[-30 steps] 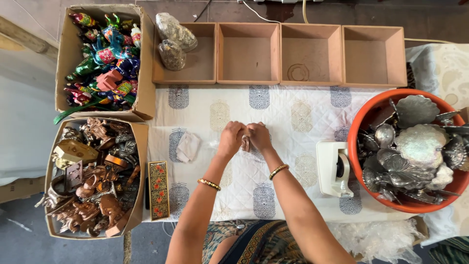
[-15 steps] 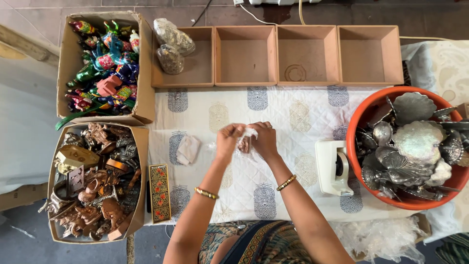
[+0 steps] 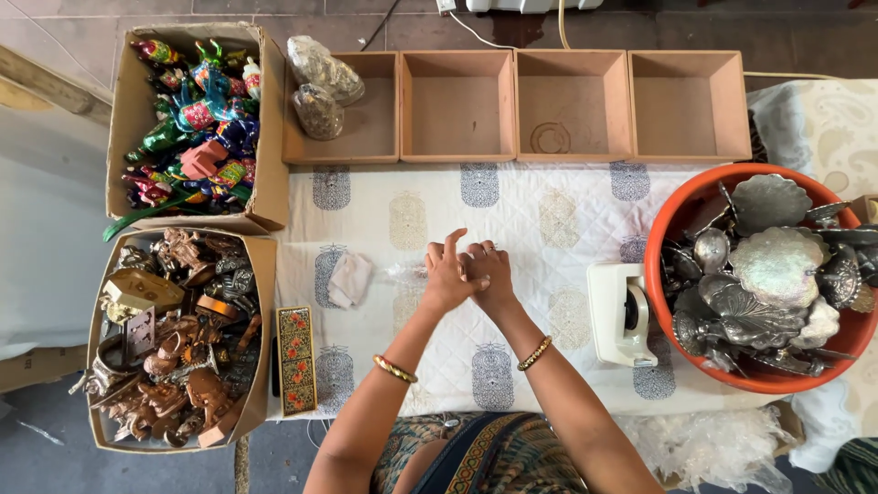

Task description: Wrapping small figurines in tissue paper and organizing them into boxes.

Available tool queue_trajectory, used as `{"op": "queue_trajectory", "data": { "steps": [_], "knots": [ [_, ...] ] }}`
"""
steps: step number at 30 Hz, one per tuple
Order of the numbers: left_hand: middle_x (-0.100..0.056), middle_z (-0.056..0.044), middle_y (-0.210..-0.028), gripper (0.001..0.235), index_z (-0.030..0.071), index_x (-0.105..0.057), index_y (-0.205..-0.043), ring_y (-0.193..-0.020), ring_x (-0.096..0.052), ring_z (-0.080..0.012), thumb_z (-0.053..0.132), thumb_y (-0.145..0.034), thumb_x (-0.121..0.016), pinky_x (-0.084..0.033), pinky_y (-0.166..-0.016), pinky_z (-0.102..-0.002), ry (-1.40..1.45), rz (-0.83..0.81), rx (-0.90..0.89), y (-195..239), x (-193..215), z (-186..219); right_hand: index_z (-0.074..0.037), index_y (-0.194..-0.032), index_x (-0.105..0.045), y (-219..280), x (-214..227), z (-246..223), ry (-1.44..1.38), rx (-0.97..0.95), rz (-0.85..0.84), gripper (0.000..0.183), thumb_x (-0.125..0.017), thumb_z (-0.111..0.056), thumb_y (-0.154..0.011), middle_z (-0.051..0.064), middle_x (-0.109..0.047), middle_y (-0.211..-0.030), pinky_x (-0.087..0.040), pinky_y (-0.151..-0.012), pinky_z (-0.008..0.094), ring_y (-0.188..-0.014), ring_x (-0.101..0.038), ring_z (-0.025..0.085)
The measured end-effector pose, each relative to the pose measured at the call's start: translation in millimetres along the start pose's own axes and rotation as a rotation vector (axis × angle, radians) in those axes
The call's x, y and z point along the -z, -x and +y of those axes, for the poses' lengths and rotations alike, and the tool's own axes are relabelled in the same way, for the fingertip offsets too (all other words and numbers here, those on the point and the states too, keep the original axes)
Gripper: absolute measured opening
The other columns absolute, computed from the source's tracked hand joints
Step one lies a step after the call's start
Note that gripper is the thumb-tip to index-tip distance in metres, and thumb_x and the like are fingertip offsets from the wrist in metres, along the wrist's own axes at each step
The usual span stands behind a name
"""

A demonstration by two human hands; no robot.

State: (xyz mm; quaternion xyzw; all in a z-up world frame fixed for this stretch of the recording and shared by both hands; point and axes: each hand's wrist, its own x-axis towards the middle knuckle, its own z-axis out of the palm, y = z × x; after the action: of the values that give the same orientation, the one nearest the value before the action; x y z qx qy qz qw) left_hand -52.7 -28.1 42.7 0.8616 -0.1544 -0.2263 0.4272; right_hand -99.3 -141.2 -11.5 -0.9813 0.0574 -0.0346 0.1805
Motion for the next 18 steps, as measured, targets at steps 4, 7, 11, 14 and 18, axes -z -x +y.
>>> {"op": "queue_trajectory", "data": {
  "steps": [4,7,11,14,18],
  "knots": [
    [-0.038,-0.010,-0.133,0.116,0.036,-0.026,-0.154,-0.129,-0.034,-0.0315,0.013,-0.060,-0.090,-0.036,-0.109,-0.052,0.022,-0.105,0.270,-4.1,5.2,9.5,-0.015,-0.094,-0.073,1.9,23.1,-17.8,-0.033,0.060,0.089,0.020,-0.070,-0.027,-0.078,0.003,-0.066,-0.110,-0.043,-0.088,0.045,-0.115,-0.055,0.025],
    [-0.034,-0.014,-0.139,0.111,0.031,-0.024,-0.160,-0.127,-0.033,-0.0332,0.010,-0.069,-0.085,-0.032,-0.112,-0.053,0.256,-0.107,0.147,-11.4,-2.8,-23.3,-0.014,-0.101,-0.074,-5.7,11.3,1.0,-0.061,-0.047,-0.063,0.017,-0.072,-0.021,-0.086,0.003,-0.068,-0.114,-0.046,-0.089,0.046,-0.115,-0.058,0.025],
    [-0.052,-0.008,-0.124,0.066,0.017,-0.046,-0.150,-0.114,-0.052,-0.0213,0.015,-0.089,-0.070,-0.044,-0.103,-0.041,0.861,0.163,0.156,-11.5,13.6,-62.1,-0.015,-0.116,-0.074,-13.6,27.4,34.6,-0.235,-0.087,0.023,0.032,-0.078,-0.009,-0.085,0.002,-0.072,-0.121,-0.051,-0.104,0.038,-0.115,-0.063,0.025],
    [-0.063,-0.003,-0.104,0.031,0.009,-0.063,-0.124,-0.100,-0.059,-0.0175,0.013,-0.095,-0.072,-0.050,-0.095,-0.034,0.584,0.291,0.057,-0.1,14.4,-77.8,-0.013,-0.115,-0.073,-22.9,32.5,37.0,-0.321,-0.066,-0.061,0.039,-0.083,-0.008,-0.077,0.006,-0.071,-0.121,-0.049,-0.103,0.039,-0.115,-0.061,0.028],
    [-0.068,-0.007,-0.101,0.014,0.006,-0.071,-0.097,-0.101,-0.062,-0.0272,0.004,-0.083,-0.069,-0.051,-0.091,-0.039,-0.123,0.264,-0.451,36.8,4.1,-87.7,-0.010,-0.115,-0.075,-29.0,24.4,8.9,-0.181,0.154,0.019,0.055,-0.082,-0.001,-0.061,0.011,-0.070,-0.123,-0.045,-0.095,0.045,-0.118,-0.057,0.031]
  ]
}}
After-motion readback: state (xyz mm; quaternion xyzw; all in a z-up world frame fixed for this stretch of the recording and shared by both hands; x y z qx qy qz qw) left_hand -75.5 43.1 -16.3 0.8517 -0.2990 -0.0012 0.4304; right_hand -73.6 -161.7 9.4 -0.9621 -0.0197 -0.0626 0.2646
